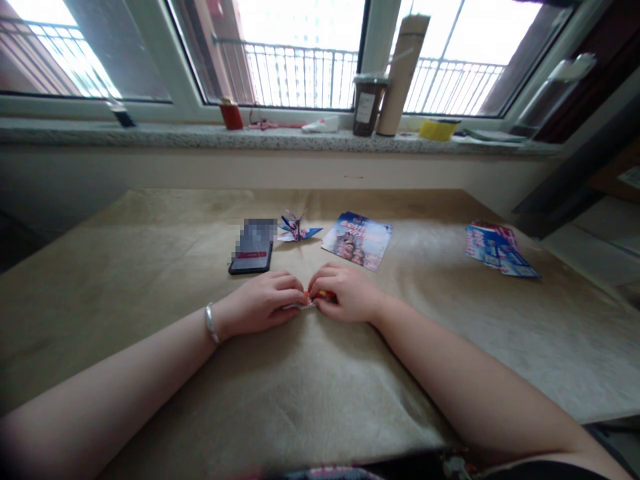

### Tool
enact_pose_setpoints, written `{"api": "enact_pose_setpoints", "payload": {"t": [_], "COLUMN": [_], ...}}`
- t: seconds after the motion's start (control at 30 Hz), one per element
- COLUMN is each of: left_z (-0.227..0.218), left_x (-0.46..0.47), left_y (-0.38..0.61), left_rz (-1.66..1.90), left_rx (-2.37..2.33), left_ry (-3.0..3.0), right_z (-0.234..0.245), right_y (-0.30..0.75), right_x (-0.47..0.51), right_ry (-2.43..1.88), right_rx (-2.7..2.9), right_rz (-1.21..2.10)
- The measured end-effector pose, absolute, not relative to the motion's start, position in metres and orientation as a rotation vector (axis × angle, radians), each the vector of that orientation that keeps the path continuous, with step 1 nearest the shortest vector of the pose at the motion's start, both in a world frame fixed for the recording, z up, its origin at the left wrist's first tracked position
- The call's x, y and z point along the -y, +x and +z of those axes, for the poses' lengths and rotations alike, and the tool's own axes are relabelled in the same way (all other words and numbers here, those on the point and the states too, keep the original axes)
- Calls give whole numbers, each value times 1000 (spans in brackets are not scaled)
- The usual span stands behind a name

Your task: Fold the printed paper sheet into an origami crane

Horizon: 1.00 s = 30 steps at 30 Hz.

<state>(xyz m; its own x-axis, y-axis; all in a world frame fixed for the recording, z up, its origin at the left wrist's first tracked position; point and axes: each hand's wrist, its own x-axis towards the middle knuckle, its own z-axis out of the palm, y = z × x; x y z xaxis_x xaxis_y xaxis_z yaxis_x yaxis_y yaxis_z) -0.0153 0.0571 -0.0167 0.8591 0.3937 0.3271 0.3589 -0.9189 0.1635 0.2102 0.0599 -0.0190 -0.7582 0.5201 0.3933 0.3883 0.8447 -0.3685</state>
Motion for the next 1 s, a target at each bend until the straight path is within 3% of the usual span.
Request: {"api": "enact_pose_setpoints", "payload": {"t": [0.53,1.0], "left_z": [-19,-20], "left_x": [-63,-59], "left_y": [-18,-16], "left_rz": [556,609], "left_rx": [-987,-764], "left_ry": [3031,2992], "right_z": [-27,-26], "right_y": [211,207], "right_x": [-65,-60], "right_ry": [-775,-849], "right_rx": [2518,2554], "right_rz": [194,-18]}}
